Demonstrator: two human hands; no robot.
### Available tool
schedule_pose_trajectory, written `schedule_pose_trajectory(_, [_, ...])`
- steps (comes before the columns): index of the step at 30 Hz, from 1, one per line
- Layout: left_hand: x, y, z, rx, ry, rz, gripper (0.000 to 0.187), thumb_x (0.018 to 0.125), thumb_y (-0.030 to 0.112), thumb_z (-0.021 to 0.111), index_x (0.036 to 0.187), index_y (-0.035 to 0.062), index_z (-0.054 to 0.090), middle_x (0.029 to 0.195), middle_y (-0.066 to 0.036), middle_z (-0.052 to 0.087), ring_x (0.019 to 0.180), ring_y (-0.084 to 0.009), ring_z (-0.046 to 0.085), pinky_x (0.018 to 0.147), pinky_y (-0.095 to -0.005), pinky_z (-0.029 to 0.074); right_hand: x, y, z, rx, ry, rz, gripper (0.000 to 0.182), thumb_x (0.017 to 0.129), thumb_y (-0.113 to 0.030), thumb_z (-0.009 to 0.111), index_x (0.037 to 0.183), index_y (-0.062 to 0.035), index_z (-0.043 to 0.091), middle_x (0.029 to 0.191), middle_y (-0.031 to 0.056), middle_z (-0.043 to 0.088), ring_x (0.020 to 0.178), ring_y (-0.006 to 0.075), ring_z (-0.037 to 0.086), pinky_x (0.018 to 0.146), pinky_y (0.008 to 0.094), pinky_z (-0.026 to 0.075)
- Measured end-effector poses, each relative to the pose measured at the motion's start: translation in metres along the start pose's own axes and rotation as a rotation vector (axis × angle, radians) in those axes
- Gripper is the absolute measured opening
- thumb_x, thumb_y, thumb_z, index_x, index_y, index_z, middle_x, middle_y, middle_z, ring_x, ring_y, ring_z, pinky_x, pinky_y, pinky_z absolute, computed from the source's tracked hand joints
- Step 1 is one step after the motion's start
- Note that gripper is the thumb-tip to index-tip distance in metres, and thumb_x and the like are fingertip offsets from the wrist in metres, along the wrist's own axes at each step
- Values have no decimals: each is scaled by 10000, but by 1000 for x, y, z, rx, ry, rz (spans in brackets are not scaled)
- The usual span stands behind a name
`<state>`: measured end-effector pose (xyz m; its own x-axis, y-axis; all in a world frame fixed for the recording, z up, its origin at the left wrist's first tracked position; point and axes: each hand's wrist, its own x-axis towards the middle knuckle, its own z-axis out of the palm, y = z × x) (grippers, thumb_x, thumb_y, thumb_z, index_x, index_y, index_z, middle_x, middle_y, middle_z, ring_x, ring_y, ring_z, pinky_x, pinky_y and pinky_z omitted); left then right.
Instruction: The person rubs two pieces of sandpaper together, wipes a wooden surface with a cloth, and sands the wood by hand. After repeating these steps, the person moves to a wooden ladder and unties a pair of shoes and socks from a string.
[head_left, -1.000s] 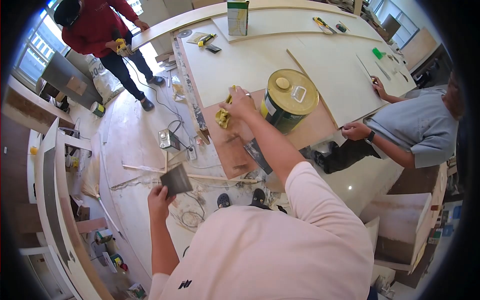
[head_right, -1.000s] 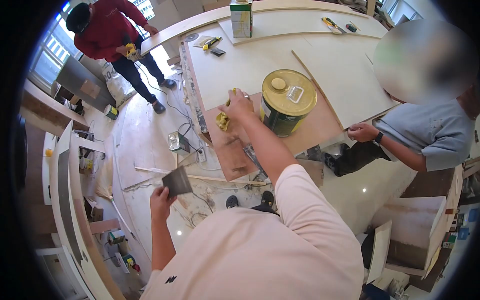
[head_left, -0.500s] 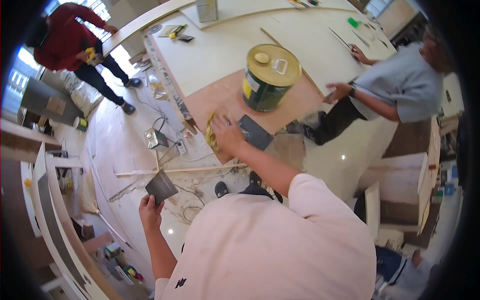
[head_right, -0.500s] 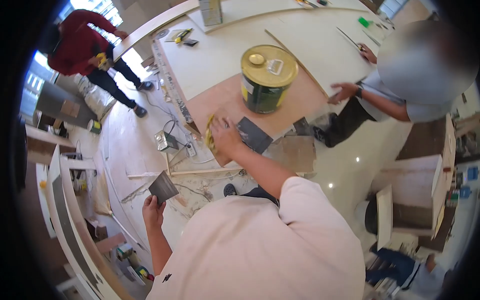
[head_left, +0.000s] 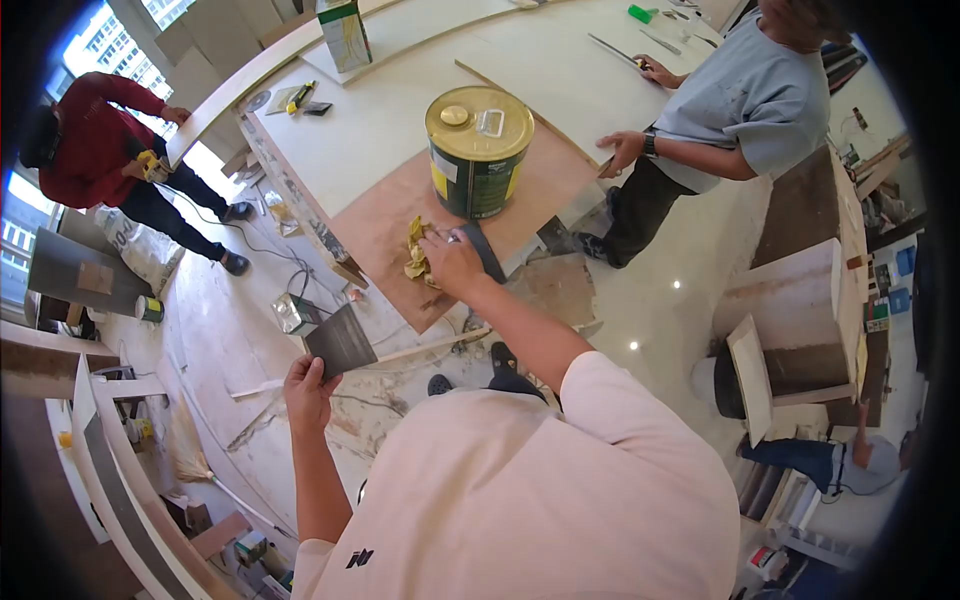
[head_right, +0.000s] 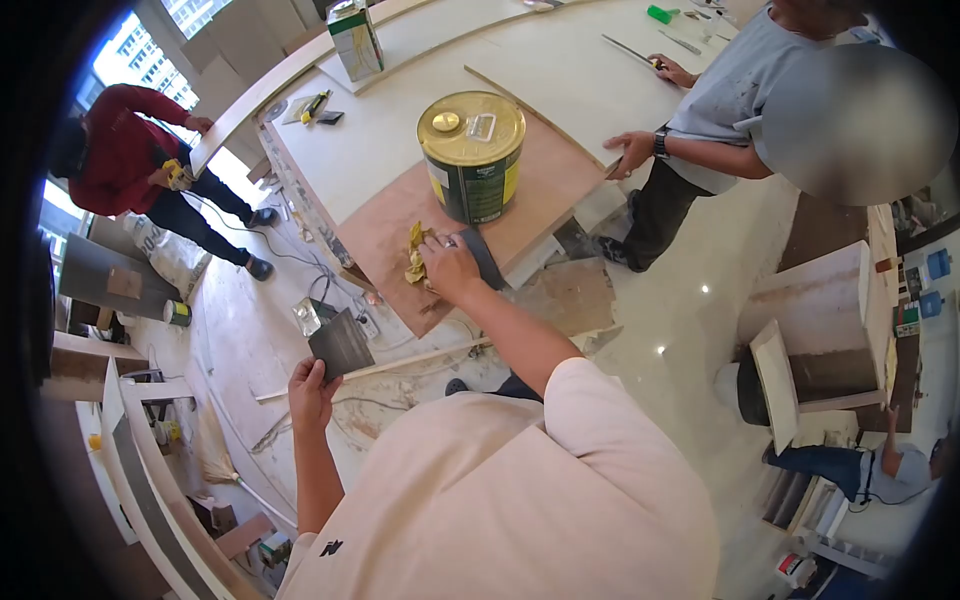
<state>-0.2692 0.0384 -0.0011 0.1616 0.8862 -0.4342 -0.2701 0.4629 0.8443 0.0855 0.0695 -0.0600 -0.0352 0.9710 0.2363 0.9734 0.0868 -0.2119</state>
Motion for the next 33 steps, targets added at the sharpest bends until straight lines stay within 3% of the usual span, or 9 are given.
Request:
schedule_pose_trajectory(5, [-3,10,20,37,-16,29,92,960,80,584,1033,28,563,903,-57,643,772,-167,662,708,-334,601,-30,-9,-56,238,154,-76,601,888,-381,628,1349,-20,493,1376,146,518,1307,333,432,1091,473,314])
schedule_pose_trajectory(8, [-8,4,16,-44,45,35,64,959,76,583,1011,47,559,902,-57,648,774,-169,661,710,-368,598,-51,13,-94,830,233,478,767,787,-362,761,1363,21,430,1398,208,458,1303,398,404,1087,473,325])
schedule_pose_trajectory(11, [-7,-6,13,-140,70,22,51,960,74,582,1004,64,560,901,-51,658,775,-170,665,707,-372,601,-30,44,-62,442,664,681,972,685,-370,851,1391,56,337,1394,256,428,1300,436,393,1090,471,321])
schedule_pose_trajectory(12, [-2,-6,16,-165,66,15,48,960,73,581,1002,69,561,902,-49,661,776,-171,667,706,-371,603,-14,52,-54,375,573,706,1166,618,-473,869,1436,60,234,1440,266,369,1318,430,381,1091,485,320])
schedule_pose_trajectory(16, [17,9,41,-154,-17,60,58,957,73,585,1012,78,565,906,-47,670,772,-172,676,688,-352,613,30,48,-78,420,483,931,1258,595,-497,866,1496,7,146,1529,213,273,1379,385,337,1086,538,316])
schedule_pose_trajectory(25, [17,8,59,-159,14,98,71,953,71,592,1021,74,569,916,-53,677,756,-166,680,675,-341,618,9,128,-81,456,477,863,1070,678,-381,833,1463,28,230,1504,240,300,1353,377,380,1066,471,374])
schedule_pose_trajectory(29, [17,6,54,-166,73,92,84,949,87,606,1024,74,572,899,-43,679,759,-156,676,678,-328,610,-55,58,-88,421,91,709,857,724,-365,808,1328,50,364,1321,238,436,1210,405,481,1015,456,420])
schedule_pose_trajectory(32, [20,9,54,-144,87,87,83,949,89,607,1023,75,571,899,-34,673,760,-149,671,682,-328,607,-91,40,-37,491,183,715,638,765,-269,797,1218,11,445,1193,198,473,1050,326,570,867,427,519])
schedule_pose_trajectory(33, [22,7,51,-154,84,81,80,950,87,604,1022,75,571,901,-31,669,760,-149,669,685,-330,606,-93,37,-28,728,163,854,579,779,-227,785,1195,6,456,1148,177,486,984,289,580,801,396,532])
